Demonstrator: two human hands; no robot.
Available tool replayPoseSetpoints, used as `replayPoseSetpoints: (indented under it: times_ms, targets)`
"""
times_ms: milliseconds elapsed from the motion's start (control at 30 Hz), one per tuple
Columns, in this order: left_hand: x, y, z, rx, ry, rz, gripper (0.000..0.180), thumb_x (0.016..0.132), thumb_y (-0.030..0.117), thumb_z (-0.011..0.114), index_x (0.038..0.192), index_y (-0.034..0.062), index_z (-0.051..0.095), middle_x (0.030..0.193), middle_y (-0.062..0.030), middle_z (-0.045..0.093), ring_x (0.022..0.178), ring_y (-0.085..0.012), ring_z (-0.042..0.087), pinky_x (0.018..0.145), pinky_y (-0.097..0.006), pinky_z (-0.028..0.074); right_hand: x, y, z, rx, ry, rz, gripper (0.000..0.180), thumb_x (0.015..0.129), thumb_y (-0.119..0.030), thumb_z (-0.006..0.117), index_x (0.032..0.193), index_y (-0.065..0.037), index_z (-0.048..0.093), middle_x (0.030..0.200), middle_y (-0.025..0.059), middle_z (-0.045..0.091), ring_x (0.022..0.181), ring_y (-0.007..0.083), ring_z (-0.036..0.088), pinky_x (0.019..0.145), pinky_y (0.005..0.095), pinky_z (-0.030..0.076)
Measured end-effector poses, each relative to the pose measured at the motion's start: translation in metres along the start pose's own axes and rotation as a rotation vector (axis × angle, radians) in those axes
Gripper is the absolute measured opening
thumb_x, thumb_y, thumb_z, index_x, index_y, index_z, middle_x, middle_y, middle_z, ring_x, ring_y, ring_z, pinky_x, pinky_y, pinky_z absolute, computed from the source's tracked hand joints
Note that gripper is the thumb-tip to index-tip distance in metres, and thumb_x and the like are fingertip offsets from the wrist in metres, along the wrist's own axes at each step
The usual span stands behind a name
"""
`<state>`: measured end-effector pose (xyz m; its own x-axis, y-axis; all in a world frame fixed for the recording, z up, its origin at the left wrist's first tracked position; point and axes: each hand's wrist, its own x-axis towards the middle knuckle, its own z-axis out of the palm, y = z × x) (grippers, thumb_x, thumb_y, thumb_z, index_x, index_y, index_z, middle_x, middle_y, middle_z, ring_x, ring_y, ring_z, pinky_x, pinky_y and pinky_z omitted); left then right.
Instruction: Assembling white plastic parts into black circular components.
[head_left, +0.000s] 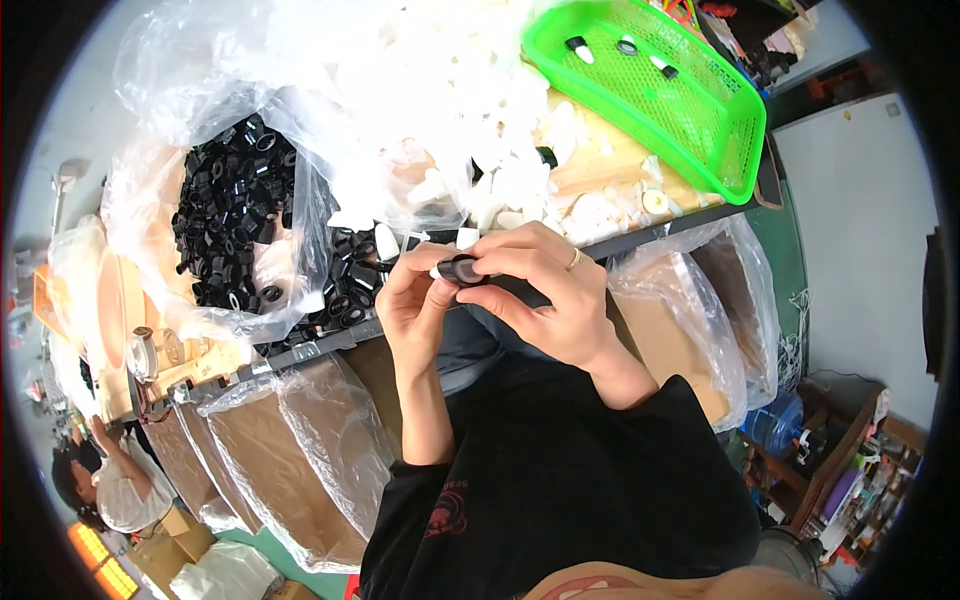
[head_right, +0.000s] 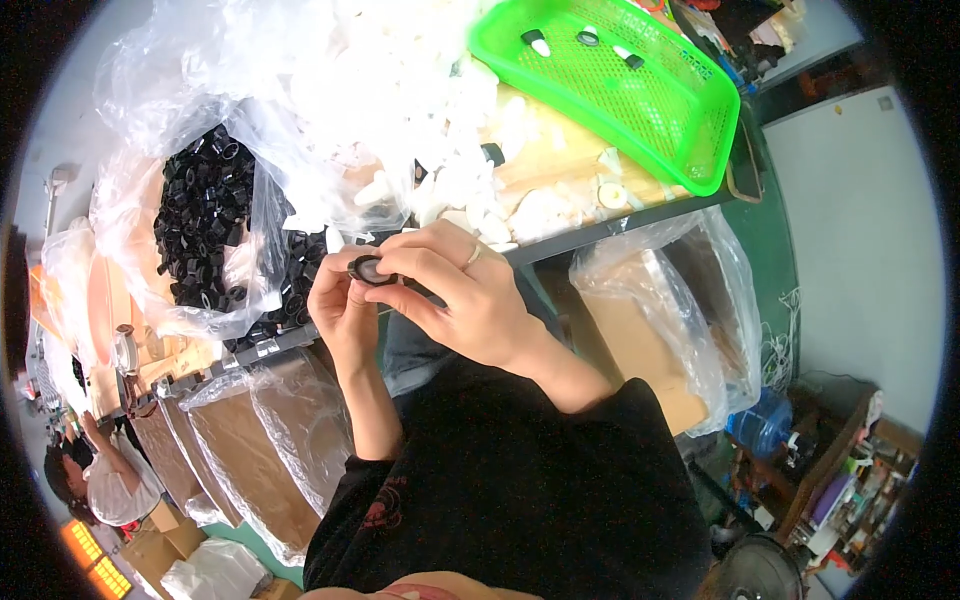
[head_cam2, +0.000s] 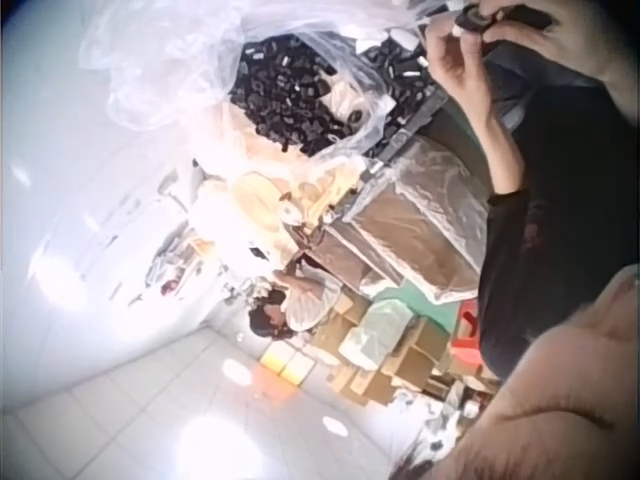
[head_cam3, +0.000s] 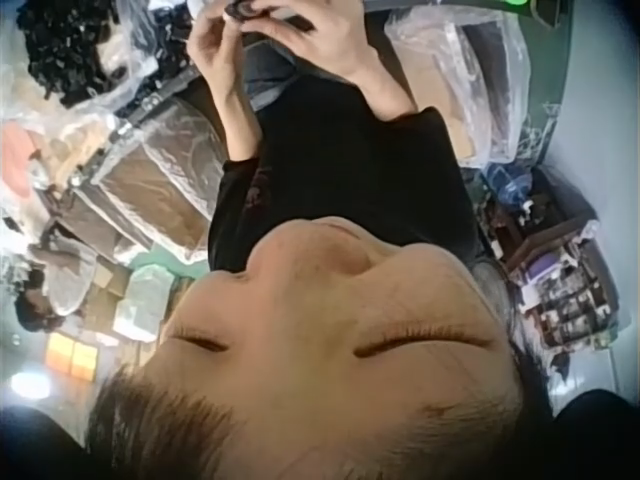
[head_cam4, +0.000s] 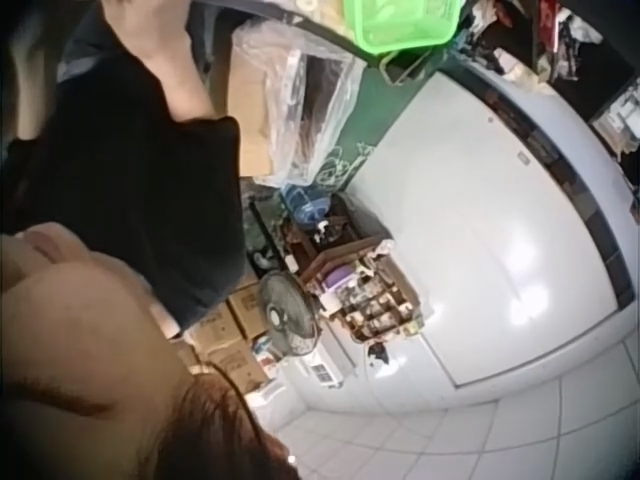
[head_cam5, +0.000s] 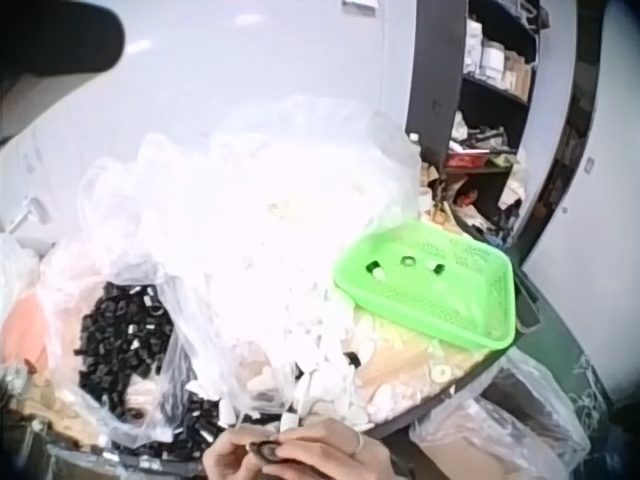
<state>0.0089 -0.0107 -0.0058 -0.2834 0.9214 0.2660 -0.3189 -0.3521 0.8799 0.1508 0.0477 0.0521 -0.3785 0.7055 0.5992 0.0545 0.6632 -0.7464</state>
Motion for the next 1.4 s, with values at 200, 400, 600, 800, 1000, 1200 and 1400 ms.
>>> replayPoseSetpoints:
  times_ms: [200,400,600,800,1000,1200,1400]
  targets:
    - [0.000,-0.006,-0.001,-0.095,0.003,0.016,0.013,0.090,0.004,0.064,0.101,-0.0033,0.060,0.099,-0.0104,0.062,0.090,-0.0159,0.057,0.081,-0.027,0.045,0.000,0.003,0.001,-0.054,-0.025,-0.043,0.025,0.070,-0.004,0.082,0.090,-0.005,0.067,0.092,0.0080,0.068,0.077,0.0213,0.067,0.064,0.0290,0.053]
    - [-0.003,-0.004,-0.002,-0.174,-0.016,-0.053,0.014,0.090,0.003,0.063,0.101,-0.0038,0.060,0.100,-0.0099,0.061,0.089,-0.0152,0.056,0.082,-0.026,0.044,-0.003,0.009,-0.005,0.118,-0.090,0.154,0.020,0.073,-0.004,0.080,0.089,-0.002,0.068,0.092,0.0094,0.068,0.077,0.0205,0.067,0.067,0.0281,0.053]
    - [0.004,0.003,-0.004,0.027,0.040,-0.050,0.052,0.100,0.043,0.047,0.113,-0.0064,0.058,0.109,-0.0114,0.060,0.097,-0.0170,0.057,0.089,-0.031,0.044,-0.002,0.024,-0.013,0.134,-0.129,0.171,0.018,0.075,-0.003,0.078,0.090,-0.001,0.067,0.093,0.0103,0.069,0.079,0.0199,0.067,0.070,0.0280,0.053]
    - [0.013,0.012,0.014,0.292,-0.020,-0.203,0.023,0.095,0.006,0.058,0.115,-0.0035,0.061,0.092,-0.0041,0.065,0.081,-0.0082,0.059,0.075,-0.021,0.048,-0.006,0.036,-0.017,0.157,-0.208,0.259,0.015,0.078,0.001,0.074,0.090,0.000,0.066,0.091,0.0106,0.067,0.080,0.0219,0.066,0.071,0.0295,0.051]
    - [0.004,0.002,0.000,0.113,0.104,-0.172,0.021,0.093,0.001,0.059,0.113,-0.0060,0.058,0.098,-0.0097,0.068,0.085,-0.0146,0.064,0.080,-0.026,0.051,-0.013,0.065,-0.038,0.321,-0.150,0.446,0.017,0.095,-0.008,0.057,0.109,-0.001,0.062,0.101,0.0061,0.066,0.084,0.0129,0.062,0.078,0.0268,0.050]
    - [0.009,0.011,-0.001,-0.091,0.219,-0.258,0.022,0.095,0.009,0.055,0.112,-0.0052,0.055,0.094,-0.0204,0.067,0.076,-0.0220,0.067,0.071,-0.031,0.055,0.001,0.146,-0.093,-0.756,0.056,0.382,0.013,0.089,-0.008,0.059,0.098,-0.002,0.067,0.093,0.0155,0.066,0.080,0.0293,0.065,0.071,0.0383,0.052]
    - [0.011,0.001,0.006,-0.183,0.278,-0.298,0.014,0.096,0.009,0.056,0.106,-0.0013,0.056,0.094,-0.0195,0.069,0.085,-0.0259,0.070,0.078,-0.034,0.056,-0.009,0.173,-0.088,-1.028,0.011,0.249,0.008,0.082,-0.005,0.062,0.087,-0.004,0.067,0.089,0.0174,0.065,0.078,0.0380,0.064,0.068,0.0449,0.050]
